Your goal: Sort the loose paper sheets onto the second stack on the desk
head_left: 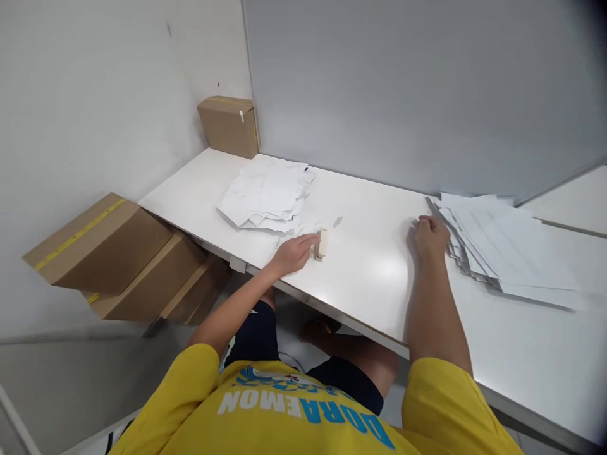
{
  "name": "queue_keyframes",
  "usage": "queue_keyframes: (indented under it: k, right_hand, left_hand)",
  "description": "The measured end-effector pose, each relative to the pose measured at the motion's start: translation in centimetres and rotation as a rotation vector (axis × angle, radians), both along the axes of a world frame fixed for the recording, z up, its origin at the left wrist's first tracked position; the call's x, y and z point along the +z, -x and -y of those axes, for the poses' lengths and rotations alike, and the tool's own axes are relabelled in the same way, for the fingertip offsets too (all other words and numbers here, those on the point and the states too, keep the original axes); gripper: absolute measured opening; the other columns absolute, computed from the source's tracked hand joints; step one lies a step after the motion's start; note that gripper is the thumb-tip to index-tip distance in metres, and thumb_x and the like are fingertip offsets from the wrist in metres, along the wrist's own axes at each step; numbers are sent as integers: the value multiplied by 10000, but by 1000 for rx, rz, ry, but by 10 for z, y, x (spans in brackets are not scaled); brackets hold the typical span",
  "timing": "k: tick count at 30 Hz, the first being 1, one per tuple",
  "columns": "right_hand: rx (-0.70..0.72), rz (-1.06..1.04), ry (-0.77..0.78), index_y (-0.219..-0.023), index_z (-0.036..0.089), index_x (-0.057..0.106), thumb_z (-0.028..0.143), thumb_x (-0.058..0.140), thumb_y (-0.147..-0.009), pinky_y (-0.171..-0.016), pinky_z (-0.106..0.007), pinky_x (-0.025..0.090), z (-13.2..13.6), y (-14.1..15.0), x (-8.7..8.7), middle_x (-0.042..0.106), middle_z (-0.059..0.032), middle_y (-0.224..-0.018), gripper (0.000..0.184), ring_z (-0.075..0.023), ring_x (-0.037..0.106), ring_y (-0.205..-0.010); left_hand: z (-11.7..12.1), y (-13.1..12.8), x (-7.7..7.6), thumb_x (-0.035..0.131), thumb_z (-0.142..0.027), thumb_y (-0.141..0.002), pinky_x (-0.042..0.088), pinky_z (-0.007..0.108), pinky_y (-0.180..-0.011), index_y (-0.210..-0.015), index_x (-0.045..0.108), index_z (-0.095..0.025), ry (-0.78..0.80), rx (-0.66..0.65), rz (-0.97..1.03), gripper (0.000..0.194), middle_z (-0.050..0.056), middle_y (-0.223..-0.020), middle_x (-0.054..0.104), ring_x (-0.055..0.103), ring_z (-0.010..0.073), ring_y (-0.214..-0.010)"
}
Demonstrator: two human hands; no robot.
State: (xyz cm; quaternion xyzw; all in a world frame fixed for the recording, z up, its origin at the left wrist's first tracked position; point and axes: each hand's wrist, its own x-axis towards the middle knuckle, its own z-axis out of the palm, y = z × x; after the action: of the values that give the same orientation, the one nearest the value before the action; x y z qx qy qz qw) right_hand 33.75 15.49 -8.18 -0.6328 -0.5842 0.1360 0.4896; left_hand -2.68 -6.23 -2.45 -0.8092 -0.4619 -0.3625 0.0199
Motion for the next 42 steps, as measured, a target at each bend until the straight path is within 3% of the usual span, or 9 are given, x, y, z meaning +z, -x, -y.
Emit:
queue_keyframes:
  k: [4, 9, 17, 22, 25, 30, 34, 38, 42]
  right_hand:
    - [37, 26, 52, -847, 205, 668, 291, 466, -784, -974, -492, 477, 29, 9, 14, 708, -113, -948, 229, -293, 649, -998]
    - [145, 91, 154, -911, 167, 655, 239, 525, -797, -1040, -460, 433, 60, 29, 37, 680, -131, -1039, 187, -251, 609, -1037]
    - [164, -121, 113, -915, 216, 643, 150, 582, -819, -1099, -386, 415, 75, 47, 65, 659, -61, -1088, 132, -182, 571, -1141]
    - [326, -289, 80, -957, 241, 651, 323, 525, -895, -1046, -385, 461, 124, 104, 84, 672, -73, -1168, 162, -197, 584, -1154]
    - [591, -630, 268, -1009, 247, 653, 482, 591, -850, -1010, -419, 496, 173, 153, 100, 695, -80, -1160, 291, -228, 620, -1116]
    - [1091, -1182, 672, -1192, 257, 602, 755, 515, -798, -1003, -484, 521, 226, 196, 126, 683, -84, -1239, 641, -281, 609, -1201]
    - [1034, -1245, 790, -1156, 225, 616, 735, 544, -780, -952, -477, 561, 222, 198, 125, 727, -92, -1129, 638, -309, 625, -1178]
    - [948, -1093, 810, -1036, 188, 645, 397, 724, -726, -939, -446, 569, 203, 202, 114, 758, -90, -973, 382, -301, 681, -1047]
    - [842, -959, 681, -933, 208, 649, 235, 748, -646, -942, -439, 557, 164, 208, 122, 761, -60, -912, 306, -277, 692, -938]
  left_hand:
    - [-28, 41, 27, 399, -226, -967, 368, 471, -1167, -1345, 544, -179, 44, 212, 5, 407, 112, -1348, 618, 433, 247, -1409]
    - [-70, 105, 61, 648, -472, -826, 233, 542, -1196, -1549, 266, -96, 430, 513, -167, 900, 213, -1602, 279, 264, 412, -1474]
    - [-50, 114, 76, 432, -427, -972, 447, 538, -994, -1137, 668, -164, 362, 556, 20, 390, 143, -1095, 700, 610, 378, -1120]
    - [-27, 100, 82, 379, -593, -984, 502, 487, -864, -1010, 671, -165, 71, 556, 235, 519, 97, -890, 681, 664, 300, -937]
    - [1, 76, 78, 305, -525, -1027, 528, 434, -814, -1011, 665, -125, -102, 511, 219, 538, 105, -897, 695, 680, 249, -915]
    - [49, 41, 72, 424, -277, -1016, 514, 438, -950, -1083, 675, -192, -67, 72, -142, 274, 125, -1170, 711, 638, 273, -1191]
    - [58, 44, 78, 451, -175, -988, 510, 417, -996, -1075, 678, -258, 15, -217, -266, 257, 90, -1202, 709, 627, 233, -1220]
    - [50, 63, 88, 534, -334, -957, 481, 416, -1053, -1029, 698, -272, 128, -345, -314, 190, 69, -1166, 721, 627, 233, -1210]
    - [25, 106, 90, 415, -449, -960, 426, 436, -1100, -1164, 648, -212, 139, 164, 54, 390, 105, -1248, 671, 565, 250, -1265]
